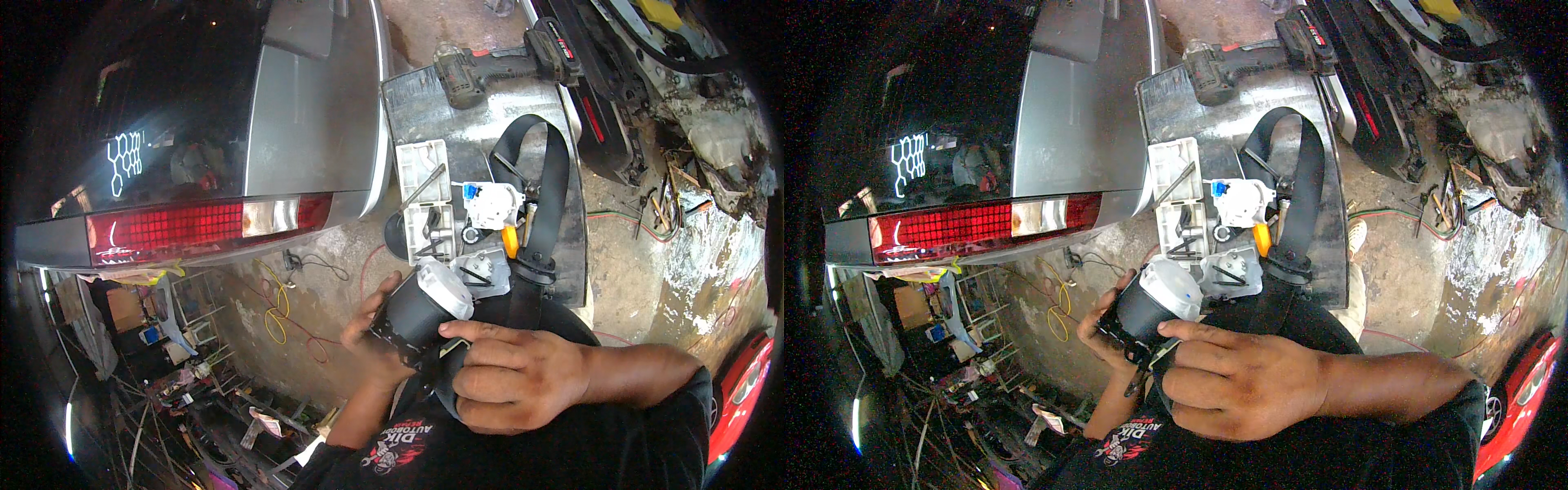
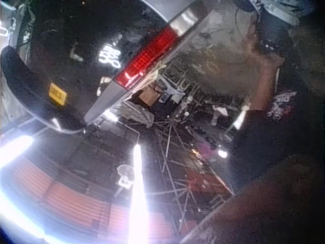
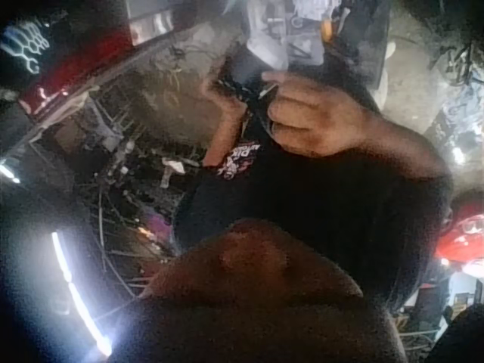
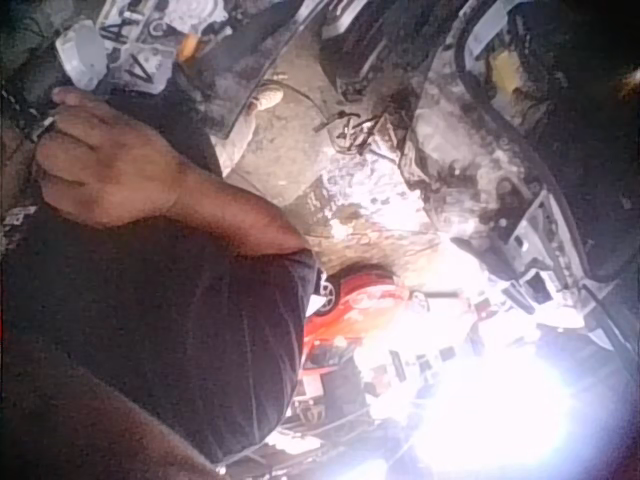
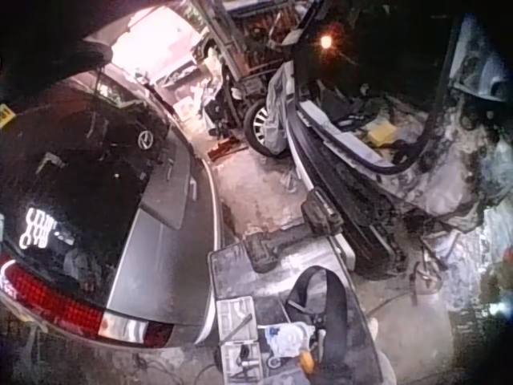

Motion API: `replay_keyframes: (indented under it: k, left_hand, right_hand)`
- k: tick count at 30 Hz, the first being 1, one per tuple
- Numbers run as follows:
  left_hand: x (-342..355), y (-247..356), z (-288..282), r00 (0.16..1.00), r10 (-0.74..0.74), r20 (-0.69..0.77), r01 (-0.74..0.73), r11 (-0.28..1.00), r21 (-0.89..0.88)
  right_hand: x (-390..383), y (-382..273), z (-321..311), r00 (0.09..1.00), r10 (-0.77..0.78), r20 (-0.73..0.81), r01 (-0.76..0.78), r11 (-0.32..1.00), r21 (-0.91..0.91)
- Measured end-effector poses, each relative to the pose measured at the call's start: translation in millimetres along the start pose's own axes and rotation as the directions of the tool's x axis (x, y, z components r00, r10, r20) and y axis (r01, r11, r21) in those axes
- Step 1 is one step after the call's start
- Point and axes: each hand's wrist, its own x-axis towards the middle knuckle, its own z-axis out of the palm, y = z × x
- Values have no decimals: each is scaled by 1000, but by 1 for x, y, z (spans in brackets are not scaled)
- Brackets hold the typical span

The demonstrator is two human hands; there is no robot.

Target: The person holds a seatbelt retractor mechanism and repeatedly threads the seatbelt webbing through its internal components. They pull the webbing through, reposition the mechanism, and continue the threading process without using additional tools.

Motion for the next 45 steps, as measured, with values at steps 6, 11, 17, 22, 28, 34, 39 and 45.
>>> replay_keyframes:
  k: [6,11,17,22,28,34,39,45]
  left_hand:
    - [9,-4,-3,992,89,84,-91,996,24]
    - [13,-2,-1,990,97,105,-103,993,58]
    - [18,3,-9,982,-19,188,1,995,99]
    - [29,16,-9,958,-50,282,-61,926,372]
    - [29,25,-1,970,-97,224,-19,886,463]
    - [30,28,0,968,-146,205,24,864,503]
    - [33,34,0,963,-173,204,33,834,551]
    - [42,51,6,930,-327,170,163,778,607]
  right_hand:
    - [1,0,0,1000,3,-15,-3,1000,-14]
    - [1,2,-2,1000,4,-6,-4,1000,-13]
    - [-8,14,-7,980,196,-35,-188,969,160]
    - [-17,28,-12,930,349,-117,-304,907,293]
    - [-22,31,-11,902,408,-140,-348,880,323]
    - [-23,32,-10,882,453,-133,-384,852,354]
    - [-28,35,-6,857,488,-163,-405,835,373]
    - [-32,44,-10,820,557,-129,-477,791,383]
